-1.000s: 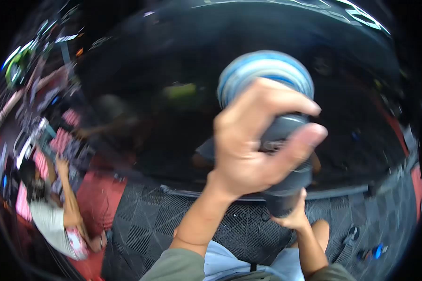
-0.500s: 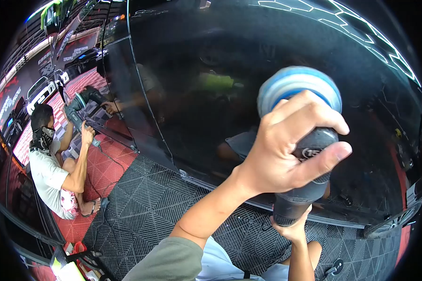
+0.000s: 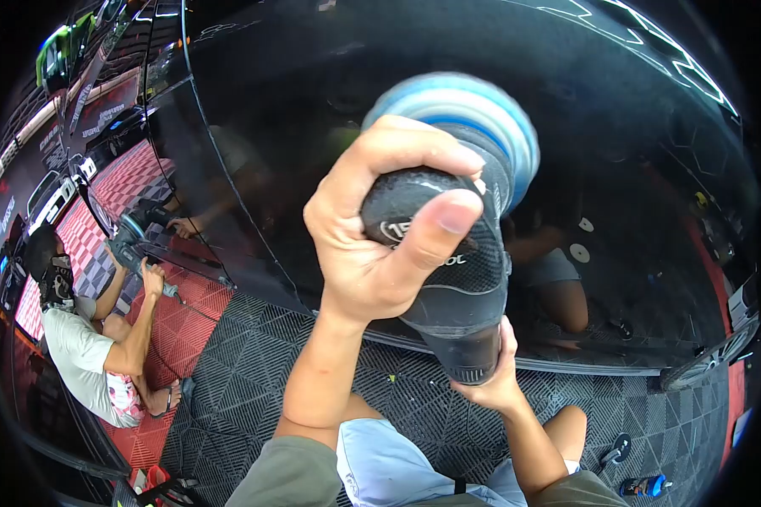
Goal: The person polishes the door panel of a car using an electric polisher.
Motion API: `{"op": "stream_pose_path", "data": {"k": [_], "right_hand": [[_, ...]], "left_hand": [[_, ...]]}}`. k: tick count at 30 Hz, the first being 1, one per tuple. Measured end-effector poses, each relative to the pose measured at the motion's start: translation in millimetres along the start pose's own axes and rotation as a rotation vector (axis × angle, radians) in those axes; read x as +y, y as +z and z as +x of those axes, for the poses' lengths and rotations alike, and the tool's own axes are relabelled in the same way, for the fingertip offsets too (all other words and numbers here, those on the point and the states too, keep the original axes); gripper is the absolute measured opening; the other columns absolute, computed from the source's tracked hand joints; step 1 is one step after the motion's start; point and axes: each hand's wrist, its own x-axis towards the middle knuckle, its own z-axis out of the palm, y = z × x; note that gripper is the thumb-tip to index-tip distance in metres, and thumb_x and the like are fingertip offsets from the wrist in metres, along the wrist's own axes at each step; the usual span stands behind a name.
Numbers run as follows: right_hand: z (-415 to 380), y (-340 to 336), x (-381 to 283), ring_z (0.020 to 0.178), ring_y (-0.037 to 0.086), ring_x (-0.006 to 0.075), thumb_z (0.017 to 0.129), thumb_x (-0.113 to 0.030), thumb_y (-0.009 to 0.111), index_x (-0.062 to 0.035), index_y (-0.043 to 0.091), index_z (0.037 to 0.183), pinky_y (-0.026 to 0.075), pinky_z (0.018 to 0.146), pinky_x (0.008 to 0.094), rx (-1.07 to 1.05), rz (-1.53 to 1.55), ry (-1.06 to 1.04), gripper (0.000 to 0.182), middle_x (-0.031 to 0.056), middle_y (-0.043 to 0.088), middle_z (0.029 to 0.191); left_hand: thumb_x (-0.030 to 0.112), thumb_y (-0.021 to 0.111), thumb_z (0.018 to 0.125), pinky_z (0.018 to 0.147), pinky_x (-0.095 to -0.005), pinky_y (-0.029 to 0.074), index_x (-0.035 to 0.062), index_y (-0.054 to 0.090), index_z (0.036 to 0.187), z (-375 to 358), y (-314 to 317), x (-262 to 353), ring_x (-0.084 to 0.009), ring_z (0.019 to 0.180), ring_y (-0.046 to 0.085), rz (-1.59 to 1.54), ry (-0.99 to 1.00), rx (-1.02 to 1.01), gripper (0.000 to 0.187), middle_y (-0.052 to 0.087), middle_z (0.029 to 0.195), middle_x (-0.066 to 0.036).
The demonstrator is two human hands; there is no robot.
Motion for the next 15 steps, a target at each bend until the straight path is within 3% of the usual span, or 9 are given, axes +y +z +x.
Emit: {"op": "stream_pose_path", "data": {"k": [8,15], "right_hand": [[13.4,25.9,-2.6,0.109,0.048,0.0390,0.051,0.005,0.079,-0.0171,0.021,0.147,0.043,0.090,0.0456,-0.063,-0.033,-0.028,0.115,0.0229,0.043,0.121],[25.6,62.6,-0.7,0.109,0.048,0.0389,0.052,0.005,0.079,-0.0183,0.020,0.148,0.044,0.089,0.0455,-0.047,-0.024,-0.051,0.115,0.0239,0.040,0.124]], "left_hand": [[0.035,0.058,0.093,0.073,-0.0343,0.053,-0.0004,0.051,0.102,-15.1,-35.8,3.0,-0.0233,0.077,0.062,0.055,-0.057,0.046,0.037,0.056,0.088,-0.018],[0.036,0.058,0.093,0.074,-0.0353,0.053,-0.0012,0.051,0.103,-14.3,-69.5,1.4,-0.0243,0.079,0.062,0.015,-0.088,0.058,0.039,0.056,0.090,-0.018]]}}
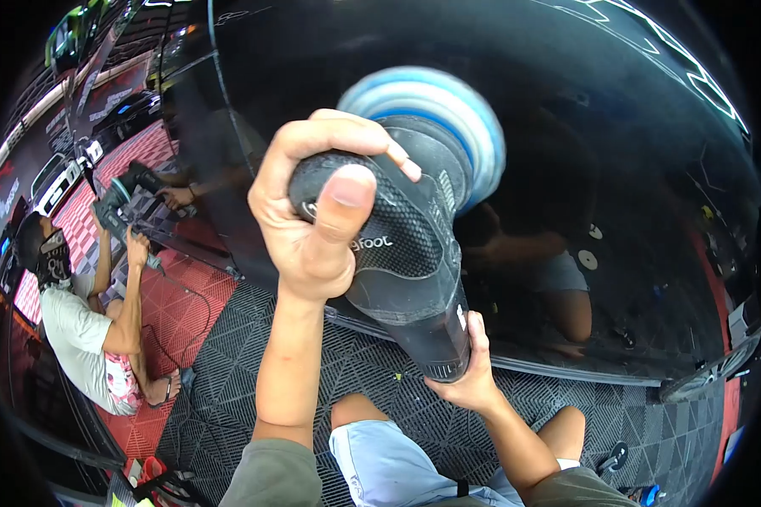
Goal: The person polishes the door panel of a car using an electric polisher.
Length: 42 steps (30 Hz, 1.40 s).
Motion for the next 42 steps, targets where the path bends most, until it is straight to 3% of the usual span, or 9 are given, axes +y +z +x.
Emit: {"op": "stream_pose_path", "data": {"k": [7,8,12,14,16,23,27,30,42], "right_hand": [[10.2,28.7,0.0,0.108,0.047,0.0386,0.045,0.005,0.078,-0.0191,0.019,0.148,0.043,0.089,0.0468,-0.012,-0.074,-0.017,0.120,0.0224,0.040,0.122],[4.5,28.9,5.4,0.126,0.037,0.0325,0.054,0.001,0.080,-0.0030,0.006,0.146,0.031,0.105,0.0430,-0.105,-0.156,-0.013,0.119,0.0209,0.029,0.137],[15.1,50.0,12.6,0.120,0.040,0.0341,0.052,0.001,0.080,-0.0057,0.006,0.147,0.034,0.102,0.0441,-0.090,-0.107,-0.037,0.120,0.0215,0.030,0.134],[21.1,65.3,11.2,0.118,0.040,0.0347,0.052,0.001,0.080,-0.0068,0.006,0.147,0.035,0.101,0.0444,-0.078,-0.087,-0.042,0.120,0.0216,0.031,0.132],[33.6,80.6,7.3,0.103,0.048,0.0384,0.053,0.007,0.076,-0.0209,0.016,0.148,0.046,0.083,0.0454,0.022,-0.021,-0.047,0.116,0.0230,0.040,0.118],[49.7,125.3,19.8,0.104,0.048,0.0437,0.057,0.003,0.078,-0.0218,0.020,0.145,0.048,0.080,0.0481,0.033,0.010,-0.055,0.109,0.0270,0.038,0.121],[60.7,151.1,16.8,0.091,0.059,0.0467,0.058,0.000,0.080,-0.0242,0.021,0.144,0.055,0.066,0.0473,0.025,0.036,-0.042,0.107,0.0273,0.038,0.121],[65.3,167.4,21.7,0.105,0.047,0.0410,0.053,0.003,0.078,-0.0191,0.014,0.146,0.046,0.082,0.0481,-0.018,0.044,-0.060,0.115,0.0243,0.037,0.121],[67.2,184.6,26.7,0.108,0.046,0.0420,0.055,0.007,0.077,-0.0204,0.014,0.146,0.048,0.084,0.0477,-0.007,0.117,-0.034,0.114,0.0247,0.034,0.122]], "left_hand": [[0.038,0.062,0.091,0.070,-0.0351,0.054,-0.0014,0.052,0.100,-3.6,-38.2,-0.9,-0.0243,0.076,0.064,0.002,0.000,0.007,0.041,0.057,0.088,-0.018],[0.038,0.063,0.090,0.069,-0.0354,0.055,-0.0017,0.052,0.100,-2.9,-41.7,-0.9,-0.0241,0.075,0.064,0.002,-0.013,0.007,0.042,0.057,0.087,-0.018],[0.038,0.062,0.090,0.069,-0.0350,0.054,-0.0010,0.052,0.100,-1.7,-57.7,-5.4,-0.0236,0.074,0.064,0.022,-0.051,0.006,0.041,0.058,0.085,-0.017],[0.024,0.065,0.088,0.073,-0.0316,0.053,-0.0032,0.058,0.098,-0.6,-68.5,-9.1,-0.0193,0.077,0.064,-0.088,-0.002,0.042,0.030,0.061,0.086,-0.014],[0.027,0.065,0.089,0.072,-0.0318,0.053,-0.0032,0.058,0.097,2.1,-79.0,-10.0,-0.0200,0.076,0.064,-0.051,0.004,0.034,0.033,0.061,0.085,-0.015],[0.033,0.062,0.090,0.070,-0.0340,0.054,-0.0031,0.055,0.099,2.5,-121.4,-15.5,-0.0227,0.074,0.064,0.019,0.004,-0.018,0.038,0.062,0.081,-0.018],[0.041,0.061,0.090,0.071,-0.0348,0.054,-0.0025,0.054,0.098,5.4,-149.2,-12.0,-0.0244,0.074,0.064,0.092,-0.033,-0.029,0.045,0.061,0.080,-0.017],[0.045,0.058,0.092,0.071,-0.0351,0.053,-0.0018,0.053,0.100,4.7,-169.9,-14.2,-0.0248,0.075,0.064,0.105,-0.013,-0.021,0.048,0.059,0.080,-0.016],[0.046,0.051,0.094,0.076,-0.0351,0.047,0.0008,0.052,0.102,5.4,-170.9,-5.3,-0.0237,0.076,0.057,0.347,-0.070,-0.027,0.046,0.053,0.079,-0.013]]}}
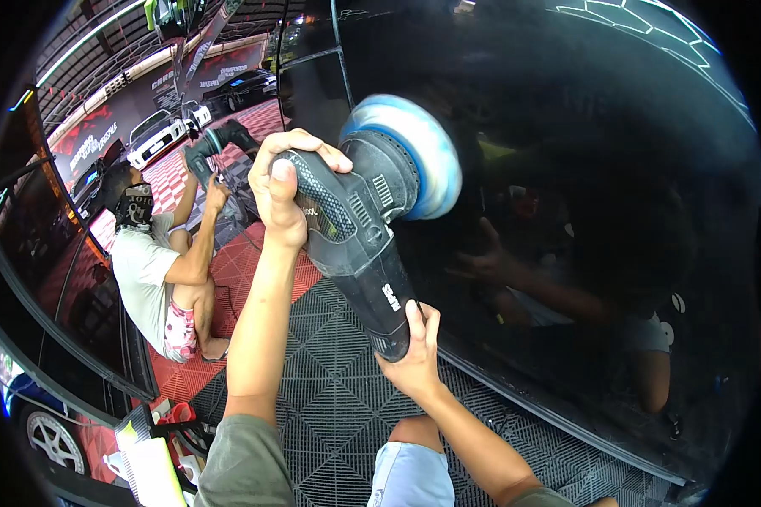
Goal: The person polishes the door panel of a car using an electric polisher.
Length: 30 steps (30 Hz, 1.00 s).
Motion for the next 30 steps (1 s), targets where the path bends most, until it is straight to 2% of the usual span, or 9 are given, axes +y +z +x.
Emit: {"op": "stream_pose_path", "data": {"k": [4,6,8,9,12,14,16,23,30], "right_hand": [[3.0,5.7,-7.7,0.097,0.056,0.0490,0.060,0.004,0.078,-0.0259,0.024,0.145,0.054,0.078,0.0484,0.044,0.050,0.044,0.105,0.0280,0.032,0.125],[8.4,13.7,-12.7,0.097,0.056,0.0486,0.060,0.005,0.077,-0.0265,0.025,0.145,0.054,0.077,0.0482,0.079,0.032,0.015,0.105,0.0279,0.032,0.124],[11.4,20.7,-17.4,0.099,0.055,0.0488,0.060,0.005,0.077,-0.0266,0.026,0.145,0.054,0.078,0.0490,0.069,0.039,0.037,0.104,0.0274,0.033,0.123],[11.7,26.5,-15.6,0.108,0.048,0.0423,0.056,0.006,0.078,-0.0178,0.022,0.147,0.050,0.083,0.0459,0.056,0.032,0.023,0.110,0.0231,0.033,0.124],[-2.1,11.8,-4.5,0.108,0.049,0.0429,0.056,0.006,0.079,-0.0178,0.022,0.147,0.051,0.083,0.0458,0.066,0.027,0.045,0.110,0.0232,0.033,0.125],[0.1,14.4,-7.9,0.109,0.048,0.0438,0.055,0.005,0.079,-0.0184,0.022,0.147,0.051,0.083,0.0463,0.080,0.033,0.043,0.110,0.0236,0.032,0.125],[0.7,14.8,-8.9,0.103,0.052,0.0491,0.059,0.004,0.078,-0.0281,0.026,0.144,0.052,0.082,0.0501,0.089,0.107,0.086,0.105,0.0266,0.033,0.123],[1.3,18.9,-3.8,0.094,0.056,0.0471,0.059,0.003,0.078,-0.0288,0.027,0.144,0.054,0.073,0.0495,0.130,0.061,-0.002,0.104,0.0259,0.034,0.121],[-0.3,23.0,-2.8,0.096,0.055,0.0470,0.060,0.003,0.078,-0.0302,0.025,0.146,0.054,0.076,0.0493,0.111,0.123,0.041,0.106,0.0249,0.035,0.119]], "left_hand": [[0.039,0.048,0.096,0.078,-0.0356,0.048,-0.0025,0.054,0.102,5.7,-5.5,8.8,-0.0248,0.079,0.060,0.215,0.024,0.018,0.043,0.056,0.078,-0.015],[0.034,0.046,0.097,0.077,-0.0334,0.048,-0.0027,0.056,0.100,9.1,-9.2,14.5,-0.0225,0.079,0.060,0.235,0.028,0.030,0.038,0.059,0.078,-0.014],[0.033,0.047,0.097,0.075,-0.0295,0.047,-0.0021,0.057,0.098,13.3,-11.5,25.7,-0.0188,0.078,0.060,0.394,-0.195,0.170,0.036,0.061,0.079,-0.013],[0.031,0.049,0.096,0.070,-0.0260,0.046,-0.0014,0.060,0.090,16.0,-6.9,29.5,-0.0151,0.072,0.060,0.368,-0.264,0.274,0.034,0.062,0.076,-0.011],[0.029,0.051,0.095,0.064,-0.0251,0.046,-0.0002,0.062,0.081,16.2,21.5,32.3,-0.0139,0.065,0.059,0.339,-0.413,0.344,0.034,0.061,0.069,-0.009],[0.027,0.052,0.094,0.058,-0.0245,0.045,0.0008,0.062,0.075,19.9,26.0,32.8,-0.0132,0.059,0.058,0.352,-0.410,0.381,0.034,0.060,0.064,-0.008],[0.025,0.050,0.096,0.051,-0.0222,0.039,0.0011,0.063,0.075,19.7,26.9,32.2,-0.0078,0.052,0.051,0.393,-0.352,0.362,0.034,0.058,0.062,-0.004],[0.025,0.050,0.098,0.051,-0.0220,0.039,0.0027,0.062,0.074,19.5,22.4,26.4,-0.0078,0.051,0.051,0.358,-0.296,0.343,0.035,0.058,0.060,-0.003],[0.026,0.049,0.097,0.052,-0.0235,0.042,0.0017,0.059,0.075,21.9,19.3,26.2,-0.0116,0.053,0.054,0.417,-0.307,0.318,0.034,0.057,0.060,-0.006]]}}
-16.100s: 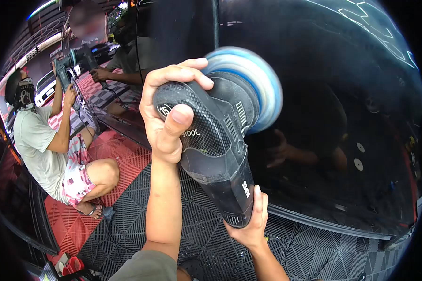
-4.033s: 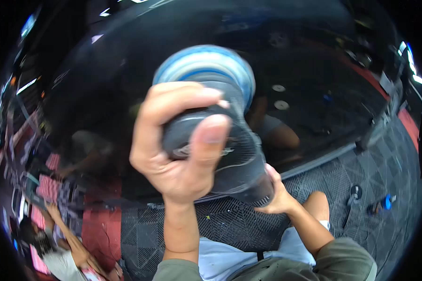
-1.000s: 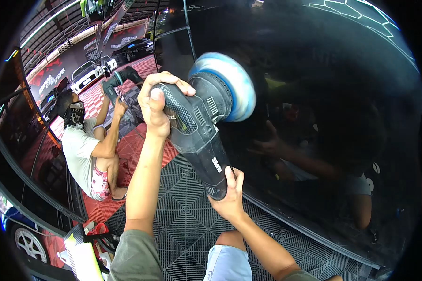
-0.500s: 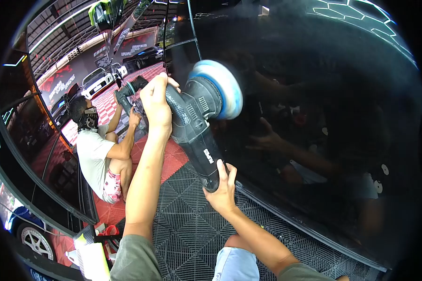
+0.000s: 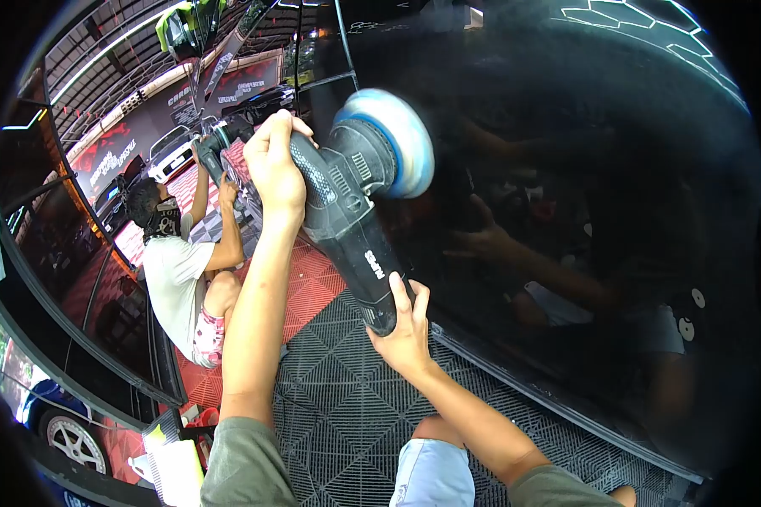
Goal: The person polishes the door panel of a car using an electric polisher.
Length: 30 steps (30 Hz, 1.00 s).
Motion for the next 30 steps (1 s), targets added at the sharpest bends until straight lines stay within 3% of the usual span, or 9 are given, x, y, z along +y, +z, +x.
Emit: {"op": "stream_pose_path", "data": {"k": [1,8,16,17,18,24,28,30], "right_hand": [[-0.3,-3.2,0.2,0.098,0.055,0.0464,0.059,0.000,0.080,-0.0299,0.025,0.146,0.053,0.077,0.0496,-0.011,-0.028,0.007,0.107,0.0254,0.037,0.120],[0.3,-10.8,-1.8,0.095,0.056,0.0454,0.057,-0.009,0.082,-0.0276,0.028,0.146,0.051,0.077,0.0496,-0.035,-0.156,-0.068,0.106,0.0263,0.038,0.123],[3.7,-10.9,-12.2,0.097,0.057,0.0483,0.058,-0.001,0.079,-0.0289,0.026,0.146,0.057,0.072,0.0478,-0.005,-0.034,-0.085,0.106,0.0273,0.035,0.124],[1.3,-10.6,-9.5,0.097,0.058,0.0436,0.054,0.001,0.081,-0.0222,0.025,0.146,0.056,0.076,0.0453,-0.025,-0.067,-0.098,0.109,0.0251,0.032,0.128],[2.1,-12.7,-10.7,0.098,0.058,0.0428,0.054,0.001,0.081,-0.0216,0.025,0.146,0.056,0.076,0.0441,-0.026,-0.077,-0.120,0.110,0.0246,0.031,0.129],[2.6,-19.8,-23.9,0.113,0.043,0.0471,0.053,0.002,0.080,-0.0217,0.025,0.146,0.049,0.085,0.0493,-0.009,-0.029,-0.143,0.111,0.0277,0.029,0.129],[1.9,-29.6,-34.7,0.111,0.045,0.0474,0.053,0.002,0.080,-0.0226,0.025,0.146,0.050,0.084,0.0480,0.001,-0.032,-0.131,0.111,0.0279,0.029,0.129],[-2.2,-20.0,-24.2,0.110,0.046,0.0473,0.053,0.002,0.080,-0.0230,0.025,0.146,0.050,0.083,0.0477,-0.007,-0.036,-0.121,0.110,0.0280,0.029,0.129]], "left_hand": [[0.025,0.049,0.098,0.050,-0.0220,0.037,0.0029,0.061,0.073,-1.0,2.6,0.0,-0.0079,0.050,0.051,-0.020,-0.004,0.012,0.035,0.057,0.060,-0.003],[0.025,0.050,0.097,0.049,-0.0223,0.036,0.0040,0.060,0.072,-0.6,0.7,0.9,-0.0075,0.050,0.048,0.009,-0.013,0.005,0.034,0.055,0.060,-0.001],[0.026,0.050,0.098,0.048,-0.0224,0.036,0.0037,0.060,0.072,4.0,1.6,14.2,-0.0075,0.049,0.049,-0.028,0.023,-0.056,0.035,0.055,0.058,-0.002],[0.026,0.050,0.098,0.049,-0.0221,0.037,0.0036,0.060,0.072,4.8,2.5,15.7,-0.0074,0.050,0.049,-0.039,0.038,-0.068,0.035,0.056,0.059,-0.002],[0.026,0.050,0.098,0.049,-0.0218,0.037,0.0034,0.060,0.073,5.1,2.3,17.1,-0.0073,0.050,0.050,-0.053,0.055,-0.080,0.035,0.056,0.060,-0.002],[0.024,0.049,0.098,0.052,-0.0213,0.035,0.0030,0.060,0.073,5.1,7.3,40.5,-0.0066,0.053,0.049,-0.009,0.079,-0.108,0.034,0.055,0.061,-0.001],[0.024,0.049,0.098,0.051,-0.0209,0.035,0.0029,0.060,0.072,7.1,11.0,50.9,-0.0060,0.052,0.048,-0.012,0.111,-0.142,0.035,0.055,0.061,-0.001],[0.024,0.049,0.097,0.056,-0.0251,0.042,0.0009,0.056,0.074,4.7,5.0,38.4,-0.0129,0.056,0.052,-0.018,0.065,-0.121,0.034,0.054,0.062,-0.007]]}}
